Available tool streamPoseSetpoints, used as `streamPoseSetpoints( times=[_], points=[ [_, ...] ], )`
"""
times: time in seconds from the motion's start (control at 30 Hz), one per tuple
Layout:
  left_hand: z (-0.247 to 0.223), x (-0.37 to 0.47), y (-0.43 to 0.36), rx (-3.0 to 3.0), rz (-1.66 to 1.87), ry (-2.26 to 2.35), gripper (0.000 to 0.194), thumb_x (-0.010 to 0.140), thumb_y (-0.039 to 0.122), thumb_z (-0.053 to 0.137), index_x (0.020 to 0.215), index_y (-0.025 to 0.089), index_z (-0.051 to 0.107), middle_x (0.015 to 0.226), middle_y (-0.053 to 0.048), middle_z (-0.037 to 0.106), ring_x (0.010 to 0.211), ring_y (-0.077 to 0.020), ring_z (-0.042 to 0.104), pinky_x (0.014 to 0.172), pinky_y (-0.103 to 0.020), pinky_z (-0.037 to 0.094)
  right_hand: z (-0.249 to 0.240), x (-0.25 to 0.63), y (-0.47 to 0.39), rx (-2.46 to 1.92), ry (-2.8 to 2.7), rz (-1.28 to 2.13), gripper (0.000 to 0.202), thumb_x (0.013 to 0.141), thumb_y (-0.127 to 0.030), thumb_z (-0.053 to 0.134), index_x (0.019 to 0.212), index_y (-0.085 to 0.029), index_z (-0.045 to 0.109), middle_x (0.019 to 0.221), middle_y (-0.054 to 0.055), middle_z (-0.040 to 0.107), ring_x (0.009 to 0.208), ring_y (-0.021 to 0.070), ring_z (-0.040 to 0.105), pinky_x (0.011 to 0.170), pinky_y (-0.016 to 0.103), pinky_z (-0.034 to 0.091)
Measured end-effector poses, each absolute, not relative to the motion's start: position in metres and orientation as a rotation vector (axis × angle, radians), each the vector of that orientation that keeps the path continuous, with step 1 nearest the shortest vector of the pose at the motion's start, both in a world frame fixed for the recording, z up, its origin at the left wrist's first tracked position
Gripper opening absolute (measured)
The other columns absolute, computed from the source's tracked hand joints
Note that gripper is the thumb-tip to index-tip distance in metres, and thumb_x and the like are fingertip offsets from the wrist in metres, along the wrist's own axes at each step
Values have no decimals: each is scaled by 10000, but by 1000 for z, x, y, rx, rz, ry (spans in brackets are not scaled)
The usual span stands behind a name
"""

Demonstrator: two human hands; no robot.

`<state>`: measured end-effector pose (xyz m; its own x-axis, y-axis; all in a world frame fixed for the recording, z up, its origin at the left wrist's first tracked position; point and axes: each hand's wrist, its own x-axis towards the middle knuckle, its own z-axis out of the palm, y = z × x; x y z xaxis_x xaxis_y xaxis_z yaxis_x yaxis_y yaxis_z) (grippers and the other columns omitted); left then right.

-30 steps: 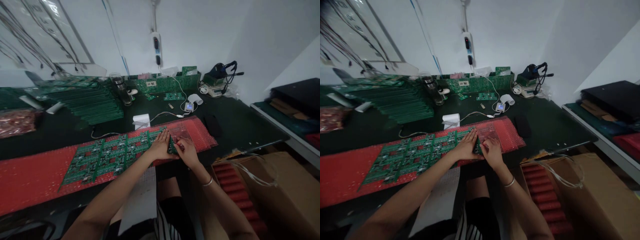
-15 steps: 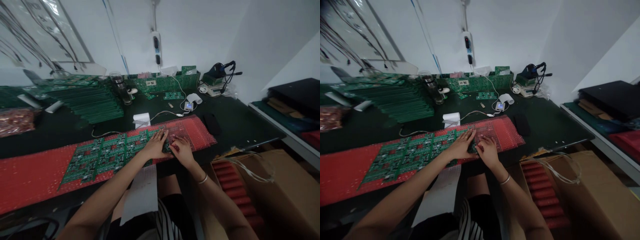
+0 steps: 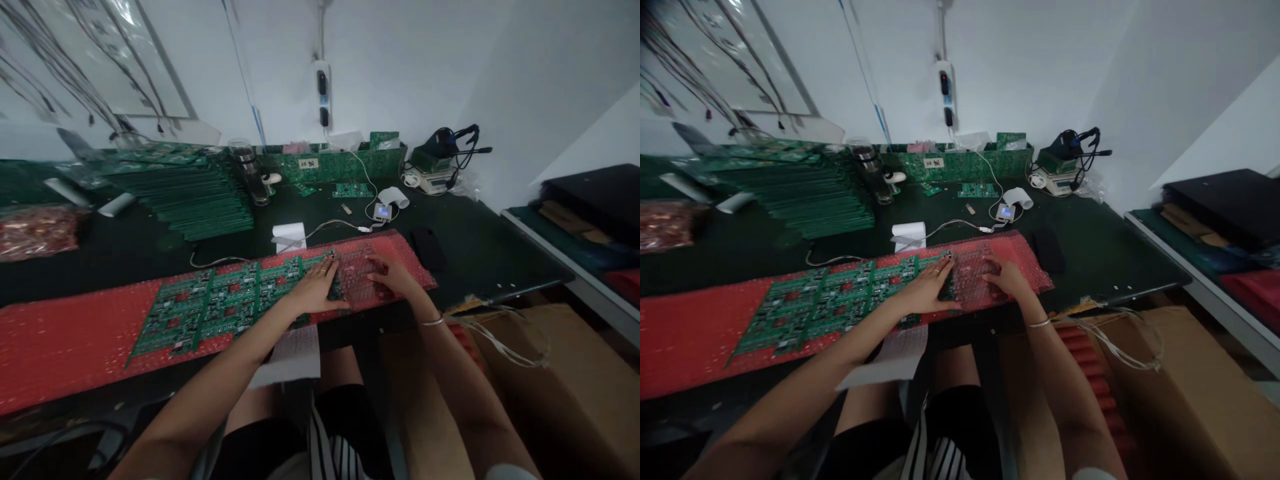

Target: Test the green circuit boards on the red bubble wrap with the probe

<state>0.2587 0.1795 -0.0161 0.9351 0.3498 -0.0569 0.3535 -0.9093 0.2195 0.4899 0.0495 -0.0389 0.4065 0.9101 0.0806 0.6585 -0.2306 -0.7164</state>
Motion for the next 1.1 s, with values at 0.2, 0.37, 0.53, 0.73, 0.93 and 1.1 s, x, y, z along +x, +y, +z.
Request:
streamPoseSetpoints(
  times=[0.2,0.37,0.53,0.73,0.93,1.1],
  points=[
    [-15,246,192,2945,4,629,490,923,424,548,1260,69,563,1533,-224,394,1429,-339,381,1159,-436,349,-43,501,56,-1789,-1328,583,512,723,-217,771,1226,-243,676,1117,47,725,923,202,679,870,398,549],
    [-12,254,197,3007,-36,620,341,921,320,537,1165,111,650,1493,-180,467,1358,-338,471,1117,-471,397,-34,503,57,-1816,-1338,711,540,737,-203,760,1267,-218,657,1113,59,735,868,197,687,819,375,564],
    [4,244,205,3060,-42,579,369,936,237,463,1210,45,617,1506,-237,424,1385,-363,432,1132,-502,360,-31,503,58,-1845,-1377,626,541,715,-203,775,1243,-239,667,1163,69,720,990,236,682,923,453,528],
    [17,240,212,3026,49,522,397,961,294,443,1279,96,574,1520,-196,421,1364,-328,467,1115,-493,390,-17,503,59,-1924,-1461,644,611,721,-225,764,1314,-185,625,955,53,744,802,207,674,792,368,537],
    [-3,263,194,2981,-48,505,306,901,178,500,1140,81,666,1416,-233,522,1302,-349,529,1087,-476,422,0,496,61,-2025,-1554,599,630,743,-180,719,1360,-159,592,949,70,748,698,182,639,732,327,512],
    [-13,259,190,2966,9,533,295,901,165,484,1110,82,676,1413,-252,515,1322,-369,505,1096,-530,392,14,487,66,-2085,-1625,480,626,693,-112,703,1312,-167,632,1099,103,730,807,214,661,765,323,500]
  ],
)
